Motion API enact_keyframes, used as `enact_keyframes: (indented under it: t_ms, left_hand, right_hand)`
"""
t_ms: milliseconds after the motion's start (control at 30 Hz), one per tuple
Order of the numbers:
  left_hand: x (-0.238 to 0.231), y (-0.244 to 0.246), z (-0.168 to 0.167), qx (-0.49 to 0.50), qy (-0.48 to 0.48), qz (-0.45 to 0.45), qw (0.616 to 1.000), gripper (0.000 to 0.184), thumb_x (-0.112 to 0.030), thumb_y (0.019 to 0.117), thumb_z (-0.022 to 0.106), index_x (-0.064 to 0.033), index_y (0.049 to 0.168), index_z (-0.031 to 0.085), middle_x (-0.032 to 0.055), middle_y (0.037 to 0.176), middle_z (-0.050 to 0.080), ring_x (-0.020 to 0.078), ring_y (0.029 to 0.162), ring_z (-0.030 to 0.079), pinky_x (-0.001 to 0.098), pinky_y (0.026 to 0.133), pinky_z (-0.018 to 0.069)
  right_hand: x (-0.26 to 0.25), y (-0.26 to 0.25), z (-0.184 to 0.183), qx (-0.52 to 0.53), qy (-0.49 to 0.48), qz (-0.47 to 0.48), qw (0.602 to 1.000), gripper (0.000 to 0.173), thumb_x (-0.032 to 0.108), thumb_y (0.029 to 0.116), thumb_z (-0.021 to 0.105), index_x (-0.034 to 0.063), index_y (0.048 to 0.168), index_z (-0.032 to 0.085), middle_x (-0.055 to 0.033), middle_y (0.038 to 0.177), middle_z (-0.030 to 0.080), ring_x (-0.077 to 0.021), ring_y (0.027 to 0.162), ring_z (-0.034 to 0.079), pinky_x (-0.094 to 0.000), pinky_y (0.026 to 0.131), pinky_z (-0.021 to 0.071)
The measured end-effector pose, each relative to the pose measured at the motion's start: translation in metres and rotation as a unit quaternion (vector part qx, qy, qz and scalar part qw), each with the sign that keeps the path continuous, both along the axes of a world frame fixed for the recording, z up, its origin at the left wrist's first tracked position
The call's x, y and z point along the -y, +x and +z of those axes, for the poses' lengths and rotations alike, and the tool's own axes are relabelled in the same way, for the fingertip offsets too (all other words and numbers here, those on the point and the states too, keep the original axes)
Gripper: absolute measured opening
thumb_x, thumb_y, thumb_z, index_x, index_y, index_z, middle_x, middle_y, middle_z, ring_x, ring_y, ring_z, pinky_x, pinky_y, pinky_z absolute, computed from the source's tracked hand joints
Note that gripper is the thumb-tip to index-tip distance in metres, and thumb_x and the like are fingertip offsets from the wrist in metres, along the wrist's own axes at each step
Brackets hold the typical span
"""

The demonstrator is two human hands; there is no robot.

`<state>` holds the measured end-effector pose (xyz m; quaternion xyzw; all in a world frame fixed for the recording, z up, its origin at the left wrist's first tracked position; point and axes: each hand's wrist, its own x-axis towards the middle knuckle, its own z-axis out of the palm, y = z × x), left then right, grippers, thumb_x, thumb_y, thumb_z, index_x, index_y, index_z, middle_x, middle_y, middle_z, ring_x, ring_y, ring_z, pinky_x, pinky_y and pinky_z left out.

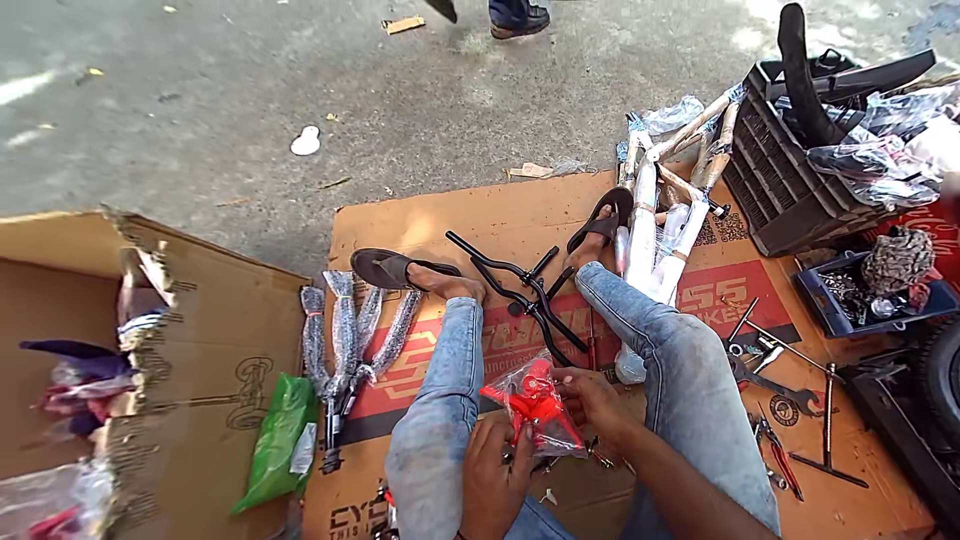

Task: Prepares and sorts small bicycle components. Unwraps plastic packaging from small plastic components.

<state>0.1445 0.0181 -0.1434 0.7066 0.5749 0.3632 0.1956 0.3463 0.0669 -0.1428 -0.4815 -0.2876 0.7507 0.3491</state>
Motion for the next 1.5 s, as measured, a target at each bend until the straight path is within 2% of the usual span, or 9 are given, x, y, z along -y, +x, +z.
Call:
enact_keyframes:
  t_ms: [167,400,500,600,733,833,1000,1167,1500]
  left_hand:
    - [-0.001,0.002,-0.001,-0.027,0.053,-0.073,0.996,0.018,-0.023,0.0905,0.064,-0.0122,0.076,0.060,0.0039,0.089,0.067,0.0169,0.100,0.066,0.0306,0.094,0.0537]
    - [-0.003,0.006,-0.004,0.048,-0.006,0.014,0.999,0.017,-0.026,0.0842,0.064,-0.0164,0.072,0.058,0.0022,0.092,0.064,0.0123,0.095,0.062,0.0252,0.083,0.0520]
    - [-0.013,0.020,0.003,0.232,-0.134,0.101,0.958,0.051,-0.028,0.0866,0.073,0.0067,0.118,0.051,0.0213,0.129,0.056,0.0219,0.111,0.065,0.0337,0.087,0.0606]
    - [-0.026,0.022,0.001,0.427,-0.309,0.152,0.836,0.111,-0.035,0.0818,0.082,-0.0055,0.160,0.009,0.0194,0.145,0.051,0.0236,0.118,0.064,0.0405,0.093,0.0591]
    - [-0.025,0.021,-0.006,0.530,-0.394,0.136,0.739,0.070,-0.033,0.0988,0.065,0.0012,0.152,0.034,0.0208,0.123,0.066,0.0255,0.108,0.069,0.0403,0.093,0.0588]
    - [-0.025,0.027,-0.003,0.492,-0.352,0.151,0.782,0.042,-0.030,0.0963,0.063,0.0065,0.118,0.061,0.0174,0.094,0.072,0.0235,0.085,0.073,0.0390,0.080,0.0627]
    - [-0.027,0.022,-0.003,0.470,-0.215,0.187,0.835,0.013,-0.016,0.0849,0.061,-0.0081,0.076,0.057,-0.0007,0.058,0.057,0.0094,0.050,0.058,0.0268,0.050,0.0528]
    - [-0.027,0.019,-0.007,0.516,-0.241,0.153,0.807,0.014,-0.021,0.0880,0.057,-0.0086,0.082,0.056,-0.0013,0.059,0.056,0.0093,0.050,0.058,0.0269,0.051,0.0546]
    - [-0.039,0.019,-0.002,0.489,-0.308,0.323,0.749,0.031,-0.025,0.1072,0.050,0.0030,0.103,0.063,0.0128,0.075,0.066,0.0211,0.063,0.067,0.0398,0.058,0.0597]
  right_hand:
    - [-0.001,-0.017,0.007,0.146,0.110,0.052,0.982,0.114,0.067,0.0760,0.078,0.0113,0.160,0.027,-0.0126,0.143,0.057,-0.0170,0.122,0.063,-0.0402,0.102,0.0551]
    - [-0.007,-0.019,-0.008,0.242,0.152,-0.033,0.958,0.039,0.018,0.0995,0.061,0.0177,0.138,0.065,0.0000,0.116,0.074,-0.0099,0.103,0.071,-0.0378,0.094,0.0591]
    - [-0.006,-0.018,-0.010,0.300,0.239,-0.061,0.921,0.025,0.016,0.0967,0.063,0.0173,0.118,0.076,0.0032,0.114,0.073,-0.0087,0.103,0.069,-0.0375,0.091,0.0599]
    - [0.003,-0.028,-0.011,0.346,0.313,-0.005,0.885,0.021,0.022,0.0984,0.060,0.0156,0.102,0.079,0.0017,0.113,0.075,-0.0111,0.103,0.070,-0.0393,0.089,0.0603]
    - [0.008,-0.031,-0.005,0.337,0.258,0.028,0.905,0.021,0.024,0.0977,0.057,0.0129,0.097,0.075,0.0004,0.083,0.073,-0.0107,0.079,0.071,-0.0390,0.076,0.0596]
    - [0.010,-0.031,-0.005,0.299,0.235,0.005,0.925,0.016,0.017,0.0959,0.060,0.0135,0.098,0.076,0.0018,0.087,0.074,-0.0089,0.082,0.070,-0.0361,0.079,0.0598]
    - [0.014,-0.041,-0.007,0.379,0.168,0.115,0.903,0.024,0.019,0.0943,0.061,0.0136,0.112,0.075,-0.0053,0.100,0.075,-0.0187,0.095,0.072,-0.0467,0.087,0.0577]
    - [-0.006,-0.037,-0.032,0.359,0.073,0.182,0.913,0.023,0.026,0.0999,0.058,0.0096,0.093,0.073,-0.0066,0.086,0.070,-0.0203,0.084,0.067,-0.0475,0.081,0.0540]
    - [0.030,-0.021,0.011,0.162,-0.045,0.144,0.975,0.052,0.050,0.1042,0.052,0.0081,0.133,0.059,-0.0119,0.107,0.072,-0.0243,0.081,0.074,-0.0442,0.067,0.0633]
